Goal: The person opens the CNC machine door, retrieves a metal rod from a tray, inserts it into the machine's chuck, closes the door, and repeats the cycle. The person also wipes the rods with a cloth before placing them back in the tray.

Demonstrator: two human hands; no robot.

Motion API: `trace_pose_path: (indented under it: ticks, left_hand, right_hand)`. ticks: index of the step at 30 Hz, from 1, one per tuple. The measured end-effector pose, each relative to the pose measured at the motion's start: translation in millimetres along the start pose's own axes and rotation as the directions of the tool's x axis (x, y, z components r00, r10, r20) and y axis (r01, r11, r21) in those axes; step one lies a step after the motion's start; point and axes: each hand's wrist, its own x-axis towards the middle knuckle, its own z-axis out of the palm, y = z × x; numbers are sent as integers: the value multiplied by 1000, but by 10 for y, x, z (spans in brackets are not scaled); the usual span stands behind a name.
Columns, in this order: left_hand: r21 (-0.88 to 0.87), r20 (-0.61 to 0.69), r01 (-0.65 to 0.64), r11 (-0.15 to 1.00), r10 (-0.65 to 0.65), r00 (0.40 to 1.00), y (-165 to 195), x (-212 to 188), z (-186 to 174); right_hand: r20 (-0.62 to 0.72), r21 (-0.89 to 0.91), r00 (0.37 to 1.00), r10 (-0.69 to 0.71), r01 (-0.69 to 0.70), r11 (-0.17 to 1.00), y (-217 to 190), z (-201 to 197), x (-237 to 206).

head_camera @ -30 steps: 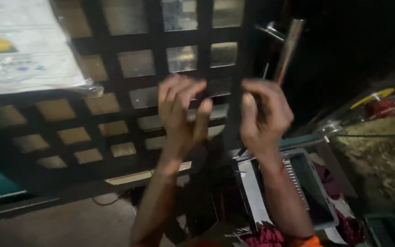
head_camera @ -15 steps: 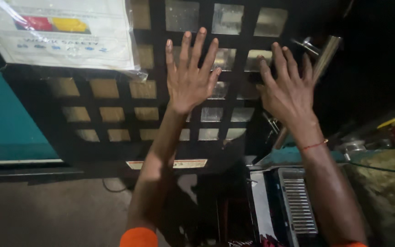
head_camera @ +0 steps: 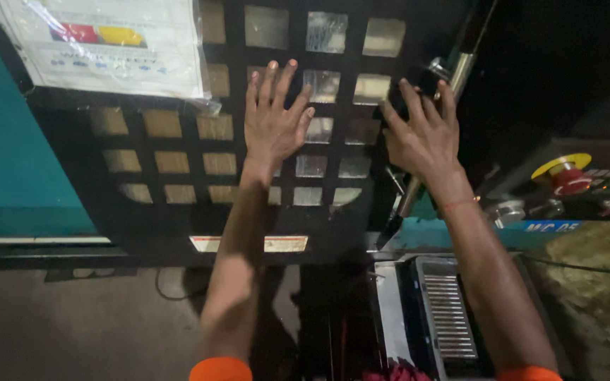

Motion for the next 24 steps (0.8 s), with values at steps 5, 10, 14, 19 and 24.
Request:
trace_pose_path:
  ticks: [5, 10, 14, 19, 24]
  left_hand:
    - [-53, 68, 39, 998, -36, 997, 28, -75, -37]
    - [-30, 36, 34, 999, -33, 999, 40, -71, -30]
    - [-35, 0, 33, 999, -33, 999, 39, -63, -8]
    - [-39, -16, 31, 999, -32, 999, 20, -69, -2]
    - [-39, -65, 0, 999, -2, 998, 2, -63, -3]
  right_hand:
    - [-25, -8, 1000, 5, -5, 1000, -22, -55, 31]
    - [6, -40, 1000, -28, 28, 999, 11, -56, 64]
    - [-47, -33, 999, 2, -4, 999, -3, -1, 79]
    - [-118, -30, 993, 11, -15, 999, -42, 40, 77]
    - [-79, -94, 997, -3, -5, 996, -30, 11, 85]
